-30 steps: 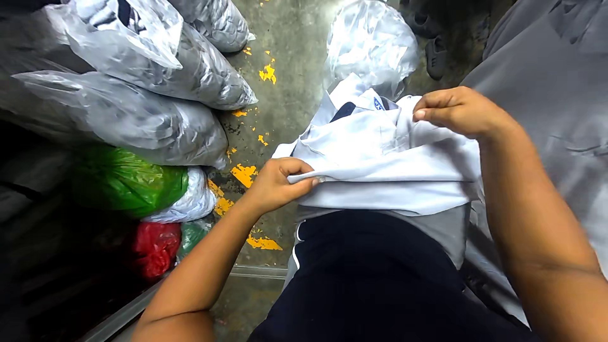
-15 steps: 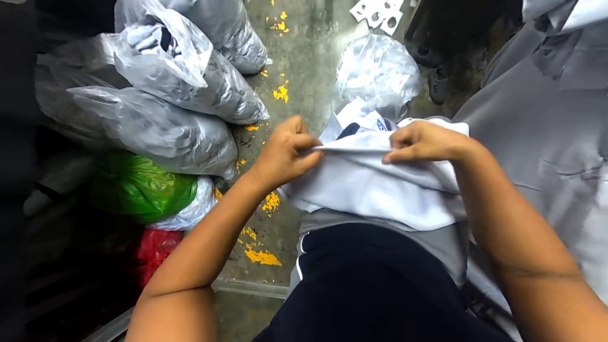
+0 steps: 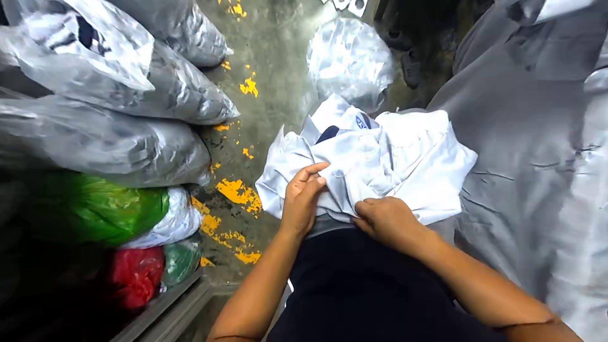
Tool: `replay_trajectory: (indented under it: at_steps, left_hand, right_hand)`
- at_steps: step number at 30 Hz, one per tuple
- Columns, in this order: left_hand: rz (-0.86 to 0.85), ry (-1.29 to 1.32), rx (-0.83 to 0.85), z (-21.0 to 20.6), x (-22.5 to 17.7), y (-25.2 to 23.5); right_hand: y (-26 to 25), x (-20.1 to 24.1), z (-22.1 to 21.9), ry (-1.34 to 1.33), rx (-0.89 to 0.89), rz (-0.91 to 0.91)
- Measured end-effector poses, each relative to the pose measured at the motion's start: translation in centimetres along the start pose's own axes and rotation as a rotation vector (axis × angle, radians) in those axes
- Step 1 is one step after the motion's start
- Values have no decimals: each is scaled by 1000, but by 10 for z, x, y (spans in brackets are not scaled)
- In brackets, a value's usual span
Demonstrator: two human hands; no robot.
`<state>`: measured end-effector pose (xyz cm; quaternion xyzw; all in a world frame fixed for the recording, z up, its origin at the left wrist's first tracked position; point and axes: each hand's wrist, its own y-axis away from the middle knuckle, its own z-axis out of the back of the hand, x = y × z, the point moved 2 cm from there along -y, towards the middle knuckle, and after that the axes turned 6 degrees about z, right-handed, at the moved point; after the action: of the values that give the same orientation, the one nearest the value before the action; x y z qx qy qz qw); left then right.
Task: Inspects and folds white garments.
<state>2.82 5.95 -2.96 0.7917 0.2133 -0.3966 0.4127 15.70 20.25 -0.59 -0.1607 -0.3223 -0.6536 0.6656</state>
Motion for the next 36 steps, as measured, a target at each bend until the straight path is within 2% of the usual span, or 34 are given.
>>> replay_trajectory:
  at_steps: [2,3,8,10,13,17,25,30,33,36]
  left_hand:
    - [-72,-71,-74,-3,1,4]
    - [-112,-94,-101,-4,2,3]
    - [-225,-130,-94,-11,1,1]
    - [-271,-167,-78,-15,0,3]
    - [-347,-254,-73,-20,-3,8]
    - [-382,-348,-84,-22,-7,9]
    - [-359,-364,-71,-27,-9,4]
    - [-300,-358,-87,-24,-9,2]
    - [-263,-356,-85,-21,-9,0]
    - [-254,-311,-65,-20,-7,-1]
  right_hand:
    - [-2,-3,13,-142,65,-84]
    - [-2,-6,20,-225,39,-120]
    - [3,-15,37,-490,-322,-170]
    - [0,-10,35,-422,-458,-91]
    - [-17,-4,27,-130,-612,85]
    - [-39,-10,25,71,-582,200]
    - [-37,-23,43,98,-476,279]
    - [-32,-49,51,84,-441,145]
    - [-30,-55,60,-133,-329,-41]
    - [-23,-57,68,-470,-358,-254]
